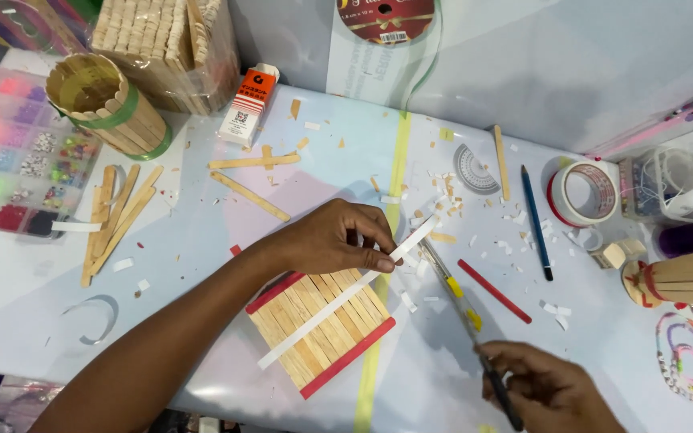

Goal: Reinforcing a small box made of popsicle sticks by applying adhesive tape to its edges and surfaces.

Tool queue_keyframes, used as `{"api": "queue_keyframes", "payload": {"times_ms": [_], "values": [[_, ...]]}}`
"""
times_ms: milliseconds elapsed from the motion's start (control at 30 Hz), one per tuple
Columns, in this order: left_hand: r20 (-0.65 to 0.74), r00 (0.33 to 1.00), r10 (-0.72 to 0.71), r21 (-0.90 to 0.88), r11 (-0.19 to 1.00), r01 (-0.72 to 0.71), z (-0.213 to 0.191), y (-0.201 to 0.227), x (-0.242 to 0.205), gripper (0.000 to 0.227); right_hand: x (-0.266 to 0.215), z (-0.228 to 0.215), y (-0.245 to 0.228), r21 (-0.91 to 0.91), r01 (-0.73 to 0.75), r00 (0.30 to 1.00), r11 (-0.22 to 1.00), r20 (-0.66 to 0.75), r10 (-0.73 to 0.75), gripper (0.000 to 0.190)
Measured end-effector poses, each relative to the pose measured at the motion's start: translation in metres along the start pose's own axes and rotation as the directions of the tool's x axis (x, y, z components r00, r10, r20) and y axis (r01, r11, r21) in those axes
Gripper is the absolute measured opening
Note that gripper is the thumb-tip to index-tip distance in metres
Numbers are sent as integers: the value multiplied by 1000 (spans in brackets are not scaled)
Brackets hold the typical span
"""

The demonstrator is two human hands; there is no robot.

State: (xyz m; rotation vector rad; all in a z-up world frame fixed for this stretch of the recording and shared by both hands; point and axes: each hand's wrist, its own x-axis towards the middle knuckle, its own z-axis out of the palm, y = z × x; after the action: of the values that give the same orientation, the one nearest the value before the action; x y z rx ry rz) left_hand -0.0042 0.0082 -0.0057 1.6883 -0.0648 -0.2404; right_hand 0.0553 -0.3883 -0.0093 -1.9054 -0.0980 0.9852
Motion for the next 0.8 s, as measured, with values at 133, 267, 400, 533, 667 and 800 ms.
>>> {"api": "queue_keyframes", "payload": {"times_ms": [133, 267, 400, 533, 667, 800], "values": [[13, 1000, 9, -16, 1000, -9, 1, -3, -1, 19, -1, 33, -19, -65, -300, 953, 952, -71, 295, 58], [18, 998, 54, -37, 998, -53, 1, -12, 1, 18, 8, 51, -24, -239, -284, 952, 929, 43, 302, 54], [14, 997, 77, -23, 997, -77, 2, -14, 1, 17, 8, 68, -29, -101, -206, 961, 973, 166, 220, 52], [21, 989, 147, -24, 989, -147, 1, -21, 3, 16, 13, 72, -24, -81, -151, 962, 985, 218, 165, 51], [9, 985, 170, -49, 984, -169, 2, -23, 2, 13, 18, 76, -18, 47, -125, 958, 991, 266, 108, 54], [-1, 977, 213, -73, 975, -212, 4, -25, 2, 11, 21, 81, -22, 94, -165, 955, 982, 266, 135, 53]]}}
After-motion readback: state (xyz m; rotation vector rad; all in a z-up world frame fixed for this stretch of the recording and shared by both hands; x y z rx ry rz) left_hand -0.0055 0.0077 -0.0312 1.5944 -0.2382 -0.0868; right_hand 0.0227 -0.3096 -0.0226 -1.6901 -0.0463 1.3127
